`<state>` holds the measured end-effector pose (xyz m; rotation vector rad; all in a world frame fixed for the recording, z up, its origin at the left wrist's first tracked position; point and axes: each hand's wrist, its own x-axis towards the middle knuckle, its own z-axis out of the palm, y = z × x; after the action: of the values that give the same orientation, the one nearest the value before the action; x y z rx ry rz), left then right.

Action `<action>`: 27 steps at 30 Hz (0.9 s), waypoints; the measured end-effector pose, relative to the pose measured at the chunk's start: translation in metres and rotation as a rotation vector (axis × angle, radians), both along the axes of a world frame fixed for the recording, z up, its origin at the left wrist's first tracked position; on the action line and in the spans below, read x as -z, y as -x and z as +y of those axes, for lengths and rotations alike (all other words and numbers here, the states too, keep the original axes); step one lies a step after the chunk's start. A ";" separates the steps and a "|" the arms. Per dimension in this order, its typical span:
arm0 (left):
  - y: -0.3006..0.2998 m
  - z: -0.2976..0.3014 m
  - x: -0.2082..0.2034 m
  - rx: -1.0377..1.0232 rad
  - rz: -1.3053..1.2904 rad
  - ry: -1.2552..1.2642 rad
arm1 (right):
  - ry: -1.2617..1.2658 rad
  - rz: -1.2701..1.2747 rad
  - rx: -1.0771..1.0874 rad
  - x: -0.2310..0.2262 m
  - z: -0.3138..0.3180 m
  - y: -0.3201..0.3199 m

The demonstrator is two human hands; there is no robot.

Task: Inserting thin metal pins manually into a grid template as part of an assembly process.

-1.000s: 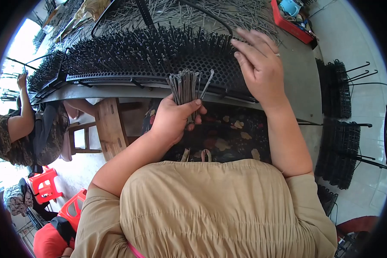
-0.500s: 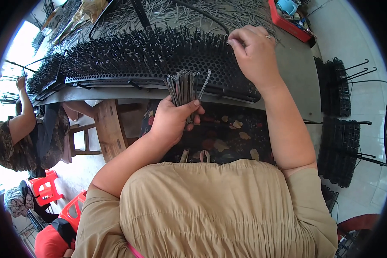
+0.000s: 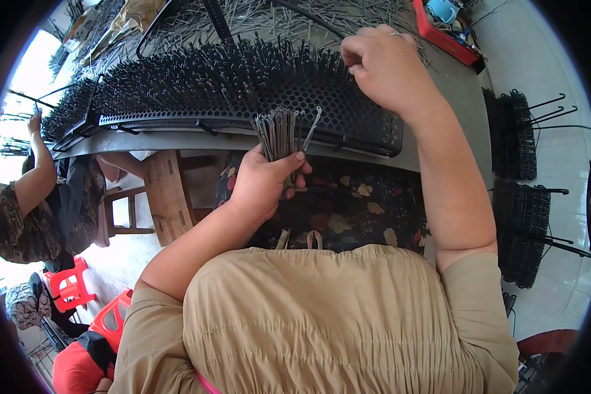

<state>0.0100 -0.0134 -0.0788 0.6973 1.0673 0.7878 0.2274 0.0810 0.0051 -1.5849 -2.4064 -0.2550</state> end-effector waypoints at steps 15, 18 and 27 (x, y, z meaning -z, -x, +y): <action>0.005 -0.003 0.002 -0.023 -0.013 0.009 | 0.168 -0.141 -0.258 -0.023 0.015 -0.001; 0.007 -0.002 0.004 -0.014 0.006 0.010 | 0.227 -0.154 -0.180 -0.020 0.020 -0.007; 0.012 -0.002 0.002 -0.068 0.000 0.015 | 0.040 0.321 -0.114 -0.017 0.000 -0.024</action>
<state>-0.0025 -0.0158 -0.0811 0.6511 1.1003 0.8381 0.2514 0.0806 0.0220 -1.3776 -2.2509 0.0662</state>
